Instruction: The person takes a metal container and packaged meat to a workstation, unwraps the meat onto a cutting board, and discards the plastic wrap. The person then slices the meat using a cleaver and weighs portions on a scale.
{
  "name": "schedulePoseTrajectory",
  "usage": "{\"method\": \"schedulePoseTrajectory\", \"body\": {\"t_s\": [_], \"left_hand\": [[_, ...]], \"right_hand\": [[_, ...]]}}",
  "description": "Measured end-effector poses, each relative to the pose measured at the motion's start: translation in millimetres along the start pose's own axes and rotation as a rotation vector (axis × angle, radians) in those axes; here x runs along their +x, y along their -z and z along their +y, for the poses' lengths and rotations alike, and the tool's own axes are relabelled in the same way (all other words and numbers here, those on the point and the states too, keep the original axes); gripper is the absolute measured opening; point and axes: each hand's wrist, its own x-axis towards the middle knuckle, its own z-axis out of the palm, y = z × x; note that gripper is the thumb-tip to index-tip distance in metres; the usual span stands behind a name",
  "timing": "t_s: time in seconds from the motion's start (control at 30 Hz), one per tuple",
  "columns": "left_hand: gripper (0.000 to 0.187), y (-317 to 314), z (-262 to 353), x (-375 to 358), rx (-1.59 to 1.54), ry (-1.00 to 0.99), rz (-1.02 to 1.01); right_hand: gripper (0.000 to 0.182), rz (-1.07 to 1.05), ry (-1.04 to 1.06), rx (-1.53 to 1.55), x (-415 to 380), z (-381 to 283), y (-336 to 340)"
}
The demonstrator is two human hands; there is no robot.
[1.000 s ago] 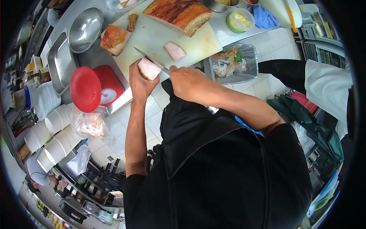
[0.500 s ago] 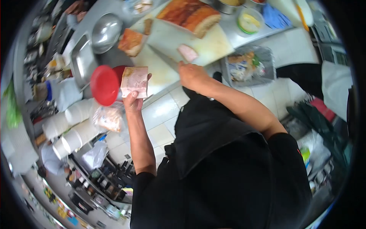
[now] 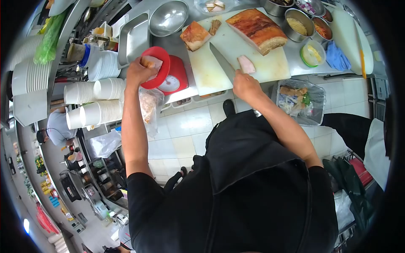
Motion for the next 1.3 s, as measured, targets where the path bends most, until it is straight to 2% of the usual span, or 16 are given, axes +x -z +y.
{"method": "schedulePoseTrajectory", "body": {"t_s": [0.03, 0.27, 0.43, 0.53, 0.67, 0.73, 0.87, 0.9, 0.97, 1.03, 1.07, 1.1, 1.13, 1.17, 1.23, 1.3], "left_hand": [[0.073, 1, 3, -2, 0.082, -0.038, 0.010], [0.072, -9, -8, 4, 0.104, -0.080, 0.011], [0.085, -13, -16, 6, 0.101, -0.160, 0.100], [0.094, -4, 0, -6, -0.003, -0.112, 0.008], [0.098, -5, -20, 12, 0.049, -0.057, 0.077], [0.092, -5, -28, 21, 0.045, 0.044, 0.240], [0.075, -15, -37, 37, 0.010, 0.260, 0.168], [0.075, -17, -43, 33, 0.005, 0.263, 0.173], [0.063, -21, -61, 17, -0.444, 0.231, 0.202], [0.049, -41, -82, -29, -0.860, 0.394, 0.406], [0.040, -56, -69, -61, -0.944, 0.287, 0.552], [0.031, -113, -128, -62, -0.806, 0.278, 0.688], [0.022, -153, -128, -82, -1.045, 0.311, 0.599], [0.017, -147, -68, -106, -1.049, 0.604, 0.346], [0.020, -202, -72, -101, -0.826, 0.323, 0.291], [0.024, -204, -48, -91, -0.741, 0.308, 0.317]], "right_hand": [[0.020, 0.012, 0.014, 0.004, 0, 0, 0], [0.018, 0.035, 0.025, -0.006, -2, -1, 0], [0.019, 0.036, 0.019, -0.042, -1, -3, -1], [0.021, 0.027, -0.001, -0.048, 1, -3, -3], [0.021, 0.010, -0.011, -0.076, 3, -5, -2], [0.022, -0.018, -0.049, -0.071, 2, -8, 1], [0.022, -0.024, -0.030, -0.078, 3, -8, 2], [0.022, -0.028, -0.037, -0.082, 3, -7, 1], [0.022, -0.024, -0.041, -0.087, 3, -5, 0], [0.022, -0.006, -0.057, -0.072, 2, -5, 1], [0.022, 0.013, -0.057, -0.068, 2, -5, 0], [0.023, 0.016, -0.067, -0.054, 0, -5, -1], [0.024, 0.015, -0.078, -0.045, 1, -4, -1], [0.024, 0.020, -0.078, -0.053, 3, -4, 1], [0.025, -0.022, -0.076, -0.074, 3, -6, 1], [0.026, -0.032, -0.066, -0.102, 5, -2, -4]]}}
